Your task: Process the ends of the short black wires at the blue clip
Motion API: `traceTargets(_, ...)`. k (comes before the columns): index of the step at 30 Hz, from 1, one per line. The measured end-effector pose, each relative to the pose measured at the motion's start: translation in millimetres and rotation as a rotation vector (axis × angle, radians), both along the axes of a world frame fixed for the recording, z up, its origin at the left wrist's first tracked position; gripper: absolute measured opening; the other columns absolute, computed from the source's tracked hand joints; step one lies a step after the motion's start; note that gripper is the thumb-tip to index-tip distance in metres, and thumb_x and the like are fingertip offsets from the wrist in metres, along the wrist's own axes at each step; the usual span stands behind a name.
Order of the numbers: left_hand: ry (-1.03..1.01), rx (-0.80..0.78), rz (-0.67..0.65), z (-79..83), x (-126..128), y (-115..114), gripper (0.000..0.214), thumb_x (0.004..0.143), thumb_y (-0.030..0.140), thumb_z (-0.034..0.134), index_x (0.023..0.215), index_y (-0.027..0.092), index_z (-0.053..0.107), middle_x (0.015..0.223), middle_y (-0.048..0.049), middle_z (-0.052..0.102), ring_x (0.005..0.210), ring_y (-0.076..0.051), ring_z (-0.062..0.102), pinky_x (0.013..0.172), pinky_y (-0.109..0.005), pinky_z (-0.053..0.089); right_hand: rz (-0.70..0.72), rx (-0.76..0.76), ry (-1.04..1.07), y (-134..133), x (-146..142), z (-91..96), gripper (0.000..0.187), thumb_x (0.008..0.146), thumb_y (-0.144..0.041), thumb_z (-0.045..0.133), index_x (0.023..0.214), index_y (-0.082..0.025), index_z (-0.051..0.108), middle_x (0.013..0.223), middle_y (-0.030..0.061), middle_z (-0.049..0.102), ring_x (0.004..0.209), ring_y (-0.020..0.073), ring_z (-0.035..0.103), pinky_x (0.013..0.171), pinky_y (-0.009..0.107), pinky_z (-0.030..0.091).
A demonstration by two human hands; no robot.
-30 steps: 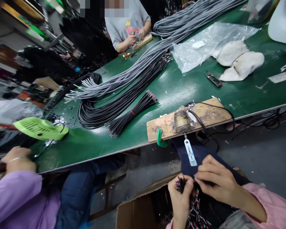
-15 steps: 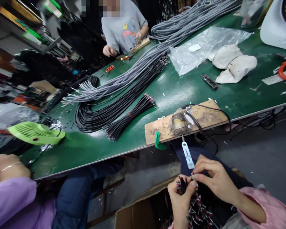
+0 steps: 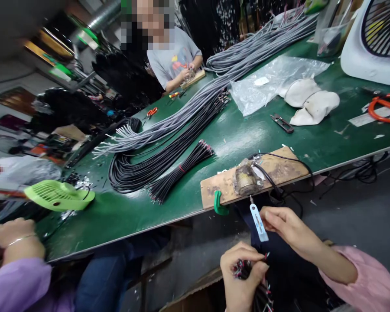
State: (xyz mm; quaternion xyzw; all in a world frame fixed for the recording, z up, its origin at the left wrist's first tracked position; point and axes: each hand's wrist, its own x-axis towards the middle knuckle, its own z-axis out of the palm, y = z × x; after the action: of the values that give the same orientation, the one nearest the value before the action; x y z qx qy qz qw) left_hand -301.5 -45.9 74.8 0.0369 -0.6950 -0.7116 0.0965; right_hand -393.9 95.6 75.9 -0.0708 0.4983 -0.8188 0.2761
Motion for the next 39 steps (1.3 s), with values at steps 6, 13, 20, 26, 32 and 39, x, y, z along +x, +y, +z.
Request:
traceTargets(6,0.038,-0.001,0.175,13.8,-10,6,0.009,0.062,0.027,0.087,0.064,0.025,0.078,0.057,0.0005,0.068,0.053,-0.012,0.059,0.055,-0.022,0.046,0.088,0.038,0.032,-8,-14,19.7,0.053,0.077,-0.064,0.066,0.070,-0.011,0.068,0.062,0.0004,0.054,0.057,0.0109,0.044,0.054,0.023,0.033)
traceTargets(13,-0.020,0.009,0.193,8.6,-22,11,0.009,0.061,0.028,0.087,0.061,0.024,0.078,0.056,-0.0016,0.069,0.050,-0.013,0.058,0.054,-0.023,0.046,0.078,-0.232,-0.242,-15,-6,9.8,0.046,0.067,-0.058,0.079,0.069,-0.013,0.071,0.065,0.0019,0.060,0.060,0.0105,0.052,0.057,0.020,0.039)
traceTargets(20,-0.058,-0.021,0.144,8.1,-21,12,0.022,0.068,0.039,0.081,0.060,0.019,0.077,0.054,-0.0039,0.064,0.049,-0.016,0.058,0.050,-0.028,0.047,0.121,-0.318,-0.320,-13,-8,0.3,0.049,0.076,-0.061,0.071,0.074,-0.011,0.074,0.064,0.0027,0.057,0.060,0.0115,0.049,0.056,0.022,0.038)
traceTargets(26,-0.093,-0.024,0.145,13.0,-13,14,0.025,0.067,0.041,0.081,0.060,0.018,0.076,0.053,-0.0041,0.063,0.044,-0.014,0.056,0.039,-0.023,0.041,0.071,-0.172,-0.187,9,-4,-28.1,0.045,0.086,-0.057,0.062,0.085,-0.013,0.073,0.070,0.0022,0.058,0.064,0.0118,0.045,0.060,0.023,0.036)
traceTargets(32,-0.441,0.251,0.239,-8.2,9,29,0.041,0.065,0.050,0.081,0.067,0.016,0.059,0.053,0.0005,0.064,0.029,-0.004,0.040,0.033,-0.019,0.031,0.108,0.211,0.285,29,5,-13.4,0.020,0.085,-0.034,0.069,0.076,-0.016,0.069,0.076,0.0023,0.062,0.075,0.0170,0.054,0.070,0.029,0.040)
traceTargets(39,-0.389,0.106,0.258,-25.7,11,34,0.041,0.061,0.048,0.083,0.061,0.015,0.060,0.055,0.0032,0.054,0.050,-0.011,0.050,0.048,-0.022,0.043,0.108,0.386,0.586,16,13,-0.6,0.020,0.089,-0.022,0.063,0.069,-0.017,0.065,0.073,0.0029,0.064,0.075,0.0184,0.057,0.079,0.032,0.040)
